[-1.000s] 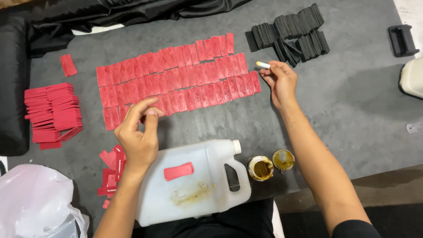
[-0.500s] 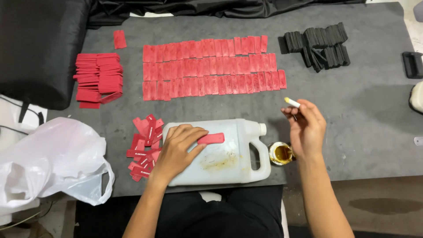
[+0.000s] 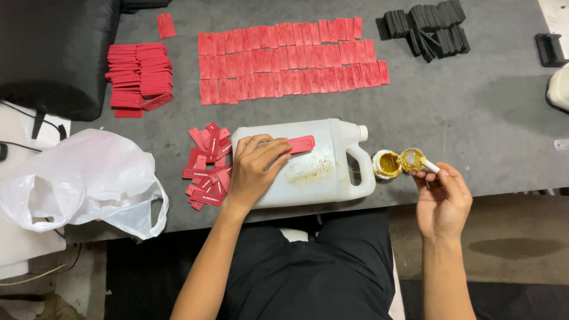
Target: Applying glue to small red leather strips using a manual applicator on a workshop table
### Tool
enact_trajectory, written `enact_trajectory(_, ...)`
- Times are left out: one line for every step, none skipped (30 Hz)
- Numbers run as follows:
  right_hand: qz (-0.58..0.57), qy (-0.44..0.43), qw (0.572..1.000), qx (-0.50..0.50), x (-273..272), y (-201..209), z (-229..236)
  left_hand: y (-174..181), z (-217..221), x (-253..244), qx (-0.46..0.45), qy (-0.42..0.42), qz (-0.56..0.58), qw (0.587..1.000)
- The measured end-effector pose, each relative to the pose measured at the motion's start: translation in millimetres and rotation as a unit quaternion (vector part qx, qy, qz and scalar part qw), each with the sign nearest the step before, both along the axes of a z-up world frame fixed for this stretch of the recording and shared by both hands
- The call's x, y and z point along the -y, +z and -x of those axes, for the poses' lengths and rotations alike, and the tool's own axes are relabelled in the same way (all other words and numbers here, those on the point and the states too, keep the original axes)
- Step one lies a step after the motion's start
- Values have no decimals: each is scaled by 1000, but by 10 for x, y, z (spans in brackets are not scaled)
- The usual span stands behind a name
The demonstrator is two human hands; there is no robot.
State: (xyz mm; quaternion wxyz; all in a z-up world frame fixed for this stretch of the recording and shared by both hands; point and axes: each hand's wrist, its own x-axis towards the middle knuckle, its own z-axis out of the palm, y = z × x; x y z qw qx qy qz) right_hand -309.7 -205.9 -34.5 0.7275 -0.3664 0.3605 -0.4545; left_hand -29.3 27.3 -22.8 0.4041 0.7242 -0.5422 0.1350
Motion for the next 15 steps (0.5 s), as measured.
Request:
enact_trajectory(-1,-1,1000,-1,-31,-19,31,-37,6,5,-1,-1,-1,1000)
enact_trajectory(-11,-6,1000,-2,-51,-35,54,-70,5,21,-7,9,0,1000)
enact_trajectory(-20,-12,1000,-2,-66,-48,77,-100,5,42,-12,19,2,1000)
enact_trajectory(-21,-13,1000,-2,-88,-59,90,-74,16,44,-12,18,1,1000)
enact_trajectory(-23,-10,1000,3,-106,-68,102,-48,27,51,-19,23,14,999)
enact_trajectory(-23,-7,1000,9,-112,-74,108,-19,28,74,-26,28,29,999)
enact_trajectory(-22,-9,1000,11,-104,-80,104,28,58,64,-25,26,30,999)
enact_trajectory(-21,-13,1000,11,-118,-98,116,65,101,36,-30,9,31,999)
enact_trajectory(-21,-16,1000,11,-127,-118,127,99,141,14,-35,-7,32,999)
enact_trajectory(-23,-20,999,9,-82,-250,156,46,188,-4,-37,-11,30,999)
enact_trajectory(16,-24,1000,-8,-36,-383,185,-7,232,-22,-32,-15,17,999)
enact_trajectory(54,-28,998,-26,5,-521,215,-64,276,-47,-26,-20,6,999)
enact_trajectory(53,-32,998,-28,11,-580,215,-76,302,-81,-28,-23,4,999)
enact_trajectory(119,-35,988,-91,23,-631,211,-84,324,-110,3,-18,-18,1000)
enact_trajectory(184,-37,970,-153,35,-682,206,-90,343,-140,35,-12,-39,999)
